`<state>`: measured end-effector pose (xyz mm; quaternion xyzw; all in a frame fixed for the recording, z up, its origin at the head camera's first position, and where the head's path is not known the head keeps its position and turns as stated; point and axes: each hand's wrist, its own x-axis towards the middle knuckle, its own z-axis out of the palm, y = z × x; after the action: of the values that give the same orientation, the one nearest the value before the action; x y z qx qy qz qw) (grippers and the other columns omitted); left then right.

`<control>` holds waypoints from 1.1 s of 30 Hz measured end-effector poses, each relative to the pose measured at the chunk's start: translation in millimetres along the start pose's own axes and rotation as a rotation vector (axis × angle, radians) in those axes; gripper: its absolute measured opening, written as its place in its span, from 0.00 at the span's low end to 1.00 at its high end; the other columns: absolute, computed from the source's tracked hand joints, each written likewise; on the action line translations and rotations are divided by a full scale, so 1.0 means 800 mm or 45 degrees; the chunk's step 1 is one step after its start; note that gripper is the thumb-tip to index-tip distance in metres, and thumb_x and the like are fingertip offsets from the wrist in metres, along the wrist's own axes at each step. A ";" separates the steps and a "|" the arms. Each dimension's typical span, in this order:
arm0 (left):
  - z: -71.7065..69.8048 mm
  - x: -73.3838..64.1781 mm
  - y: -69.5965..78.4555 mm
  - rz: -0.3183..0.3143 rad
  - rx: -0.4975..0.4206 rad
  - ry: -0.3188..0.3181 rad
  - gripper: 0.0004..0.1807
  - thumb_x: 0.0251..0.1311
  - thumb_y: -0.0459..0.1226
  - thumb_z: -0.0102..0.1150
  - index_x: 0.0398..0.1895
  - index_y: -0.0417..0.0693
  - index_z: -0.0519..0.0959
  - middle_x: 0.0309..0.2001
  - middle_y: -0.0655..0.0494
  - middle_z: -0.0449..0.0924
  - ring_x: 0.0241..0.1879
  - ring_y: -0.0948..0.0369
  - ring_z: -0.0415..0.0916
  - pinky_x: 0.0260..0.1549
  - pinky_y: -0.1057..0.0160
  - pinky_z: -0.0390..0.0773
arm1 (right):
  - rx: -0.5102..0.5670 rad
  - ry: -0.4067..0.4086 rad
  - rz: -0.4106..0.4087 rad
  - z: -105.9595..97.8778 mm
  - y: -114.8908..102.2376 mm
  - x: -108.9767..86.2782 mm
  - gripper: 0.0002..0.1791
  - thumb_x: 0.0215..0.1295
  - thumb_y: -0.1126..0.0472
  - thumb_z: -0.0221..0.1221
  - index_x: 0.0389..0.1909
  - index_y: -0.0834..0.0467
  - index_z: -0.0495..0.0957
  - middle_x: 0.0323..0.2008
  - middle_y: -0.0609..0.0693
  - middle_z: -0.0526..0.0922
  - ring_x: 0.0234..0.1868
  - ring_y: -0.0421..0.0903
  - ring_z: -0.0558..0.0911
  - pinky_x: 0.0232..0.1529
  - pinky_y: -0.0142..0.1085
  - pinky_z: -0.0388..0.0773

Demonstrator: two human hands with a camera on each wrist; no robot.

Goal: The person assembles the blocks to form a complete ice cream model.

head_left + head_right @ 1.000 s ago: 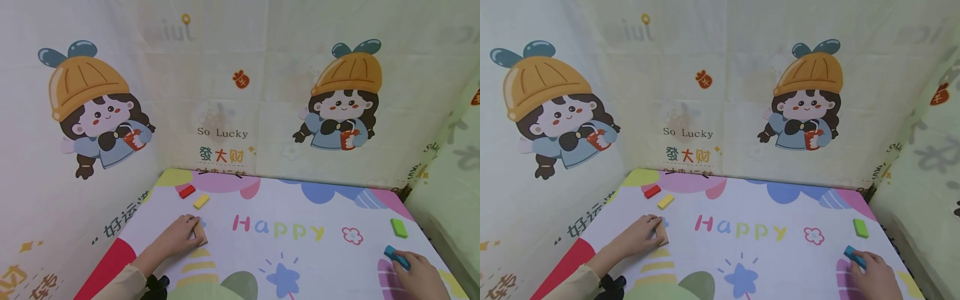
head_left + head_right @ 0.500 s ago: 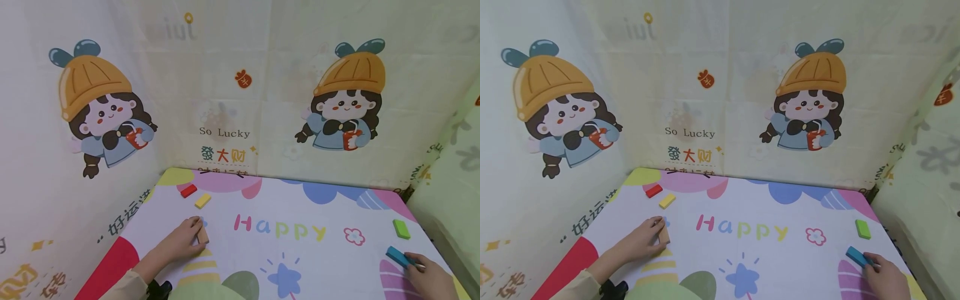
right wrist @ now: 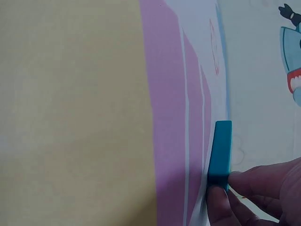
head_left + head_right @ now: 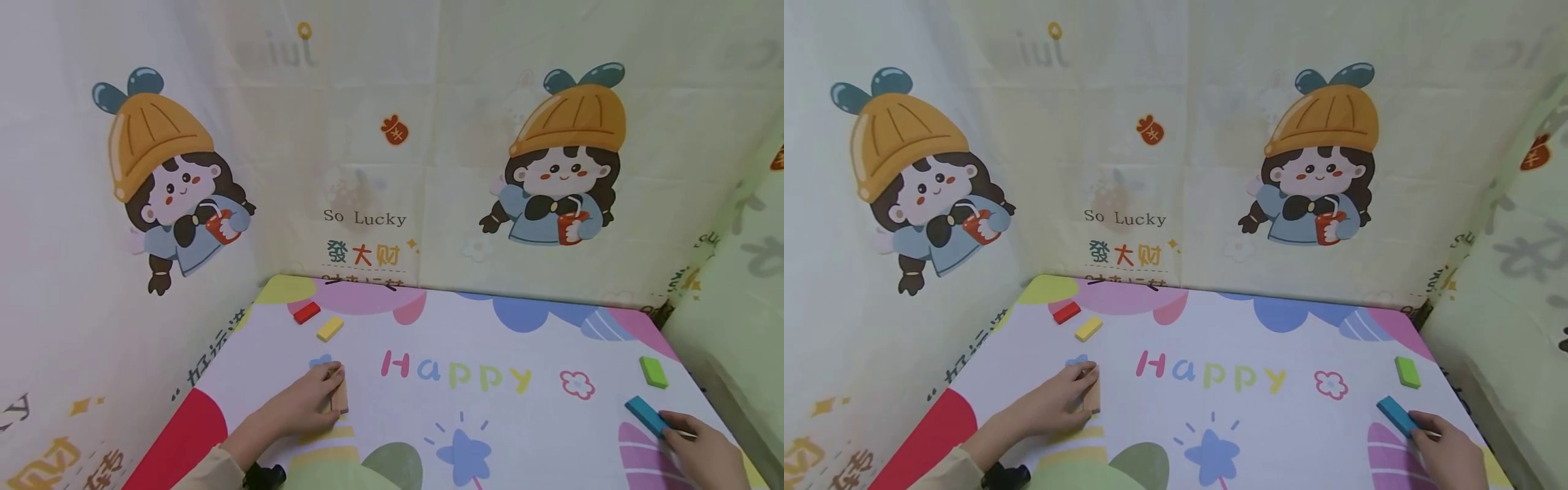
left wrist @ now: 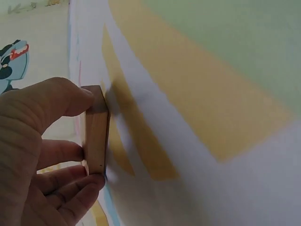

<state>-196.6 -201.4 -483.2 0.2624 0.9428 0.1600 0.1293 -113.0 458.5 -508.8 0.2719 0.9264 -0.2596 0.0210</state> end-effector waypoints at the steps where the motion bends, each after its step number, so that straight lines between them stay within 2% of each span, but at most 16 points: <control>1: 0.000 -0.001 0.002 0.013 0.000 -0.011 0.44 0.65 0.51 0.65 0.78 0.39 0.63 0.78 0.42 0.60 0.76 0.45 0.61 0.71 0.41 0.69 | -0.001 0.005 -0.004 0.000 -0.001 -0.001 0.23 0.67 0.64 0.60 0.58 0.74 0.75 0.49 0.74 0.82 0.50 0.71 0.82 0.46 0.58 0.78; 7: 0.004 0.002 0.010 0.080 0.019 -0.013 0.42 0.65 0.53 0.65 0.77 0.43 0.67 0.78 0.45 0.62 0.75 0.47 0.63 0.70 0.42 0.71 | 0.023 -0.024 0.058 0.000 -0.012 -0.003 0.24 0.67 0.63 0.60 0.59 0.74 0.74 0.51 0.75 0.80 0.51 0.70 0.80 0.46 0.58 0.77; 13: 0.014 0.004 0.020 0.219 0.054 0.068 0.36 0.66 0.50 0.66 0.72 0.42 0.73 0.73 0.49 0.67 0.69 0.53 0.71 0.66 0.51 0.77 | 0.077 -0.088 0.107 0.003 -0.026 -0.001 0.26 0.70 0.63 0.59 0.62 0.75 0.71 0.55 0.76 0.76 0.52 0.69 0.78 0.47 0.58 0.79; 17: 0.020 0.003 0.032 0.287 0.082 0.081 0.36 0.66 0.46 0.65 0.74 0.40 0.71 0.74 0.51 0.66 0.69 0.56 0.70 0.65 0.58 0.77 | 0.070 -0.116 0.022 0.000 -0.031 0.001 0.27 0.69 0.61 0.61 0.63 0.74 0.73 0.55 0.75 0.78 0.51 0.69 0.80 0.45 0.57 0.79; 23: 0.026 0.006 0.050 0.354 0.096 0.072 0.36 0.66 0.42 0.63 0.76 0.42 0.68 0.76 0.53 0.64 0.72 0.56 0.68 0.66 0.59 0.76 | 0.052 -0.131 -0.115 -0.007 -0.040 -0.001 0.29 0.69 0.56 0.61 0.63 0.72 0.75 0.56 0.74 0.80 0.52 0.70 0.81 0.47 0.58 0.78; 29: 0.026 0.013 0.066 0.444 0.052 0.064 0.32 0.65 0.43 0.66 0.71 0.46 0.74 0.74 0.53 0.68 0.72 0.56 0.68 0.65 0.61 0.77 | 0.070 -0.112 -0.162 -0.003 -0.056 -0.008 0.27 0.71 0.56 0.60 0.62 0.72 0.75 0.55 0.74 0.81 0.51 0.68 0.81 0.47 0.57 0.75; 33: 0.028 0.019 0.076 0.514 0.019 0.068 0.28 0.64 0.43 0.68 0.67 0.48 0.78 0.72 0.54 0.70 0.71 0.57 0.69 0.64 0.62 0.77 | 0.080 -0.094 -0.195 0.001 -0.068 -0.009 0.26 0.70 0.56 0.61 0.60 0.72 0.77 0.52 0.72 0.83 0.47 0.62 0.83 0.43 0.48 0.74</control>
<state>-174.3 -139.1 -483.5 0.4426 0.8753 0.1824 0.0678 -134.8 415.4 -482.9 0.1910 0.9345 -0.2992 0.0265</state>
